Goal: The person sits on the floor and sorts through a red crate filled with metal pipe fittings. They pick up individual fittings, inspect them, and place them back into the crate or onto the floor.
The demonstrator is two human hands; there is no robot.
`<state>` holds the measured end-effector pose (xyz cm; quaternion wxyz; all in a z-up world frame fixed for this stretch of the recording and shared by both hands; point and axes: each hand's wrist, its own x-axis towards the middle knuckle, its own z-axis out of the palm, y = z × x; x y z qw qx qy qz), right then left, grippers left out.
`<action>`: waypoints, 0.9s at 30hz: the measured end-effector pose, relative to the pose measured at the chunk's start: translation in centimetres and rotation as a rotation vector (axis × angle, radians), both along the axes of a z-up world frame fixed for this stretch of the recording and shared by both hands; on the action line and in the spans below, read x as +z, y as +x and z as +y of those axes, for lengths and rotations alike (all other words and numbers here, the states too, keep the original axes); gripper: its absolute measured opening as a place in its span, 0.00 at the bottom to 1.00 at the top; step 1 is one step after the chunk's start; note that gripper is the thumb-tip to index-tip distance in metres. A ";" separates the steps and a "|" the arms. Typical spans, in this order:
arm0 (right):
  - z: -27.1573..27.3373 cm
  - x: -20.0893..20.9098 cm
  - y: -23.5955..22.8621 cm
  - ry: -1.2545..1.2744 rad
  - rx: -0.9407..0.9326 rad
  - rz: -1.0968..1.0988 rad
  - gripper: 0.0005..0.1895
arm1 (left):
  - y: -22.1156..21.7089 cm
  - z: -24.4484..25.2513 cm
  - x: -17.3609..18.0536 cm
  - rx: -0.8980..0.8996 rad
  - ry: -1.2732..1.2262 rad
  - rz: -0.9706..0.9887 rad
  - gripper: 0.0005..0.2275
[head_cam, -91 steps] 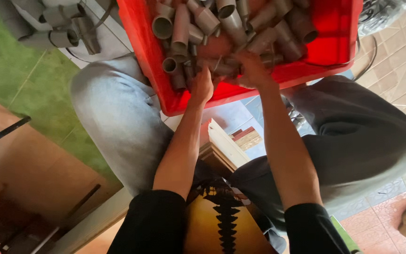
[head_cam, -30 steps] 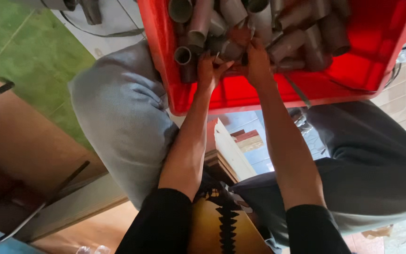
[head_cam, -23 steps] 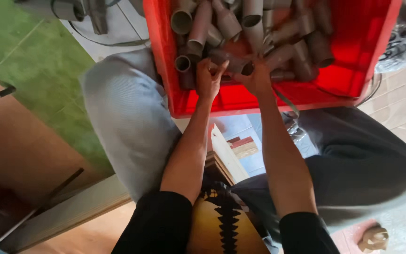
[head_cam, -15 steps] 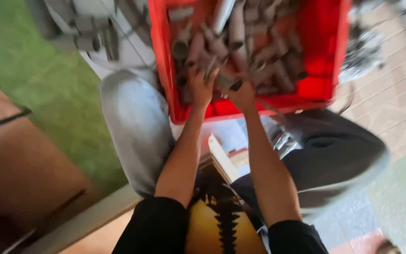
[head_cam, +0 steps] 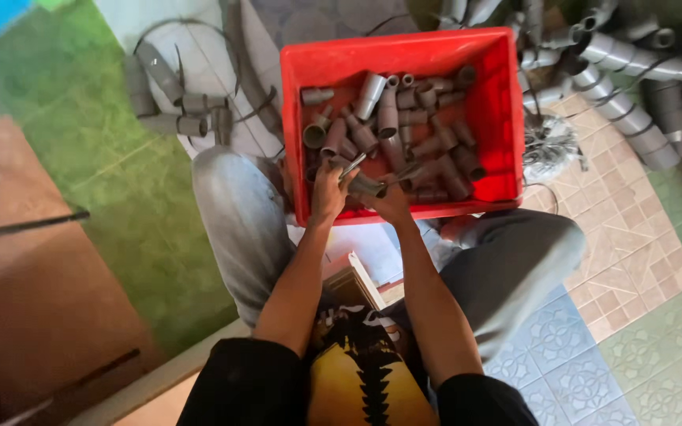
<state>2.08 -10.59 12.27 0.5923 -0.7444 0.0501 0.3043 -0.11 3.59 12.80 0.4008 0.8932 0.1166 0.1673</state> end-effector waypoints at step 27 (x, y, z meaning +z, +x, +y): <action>-1.7 5.5 -1.5 -0.539 0.309 -0.086 0.32 | -0.1 -3.0 2.4 -0.176 0.042 -0.142 0.24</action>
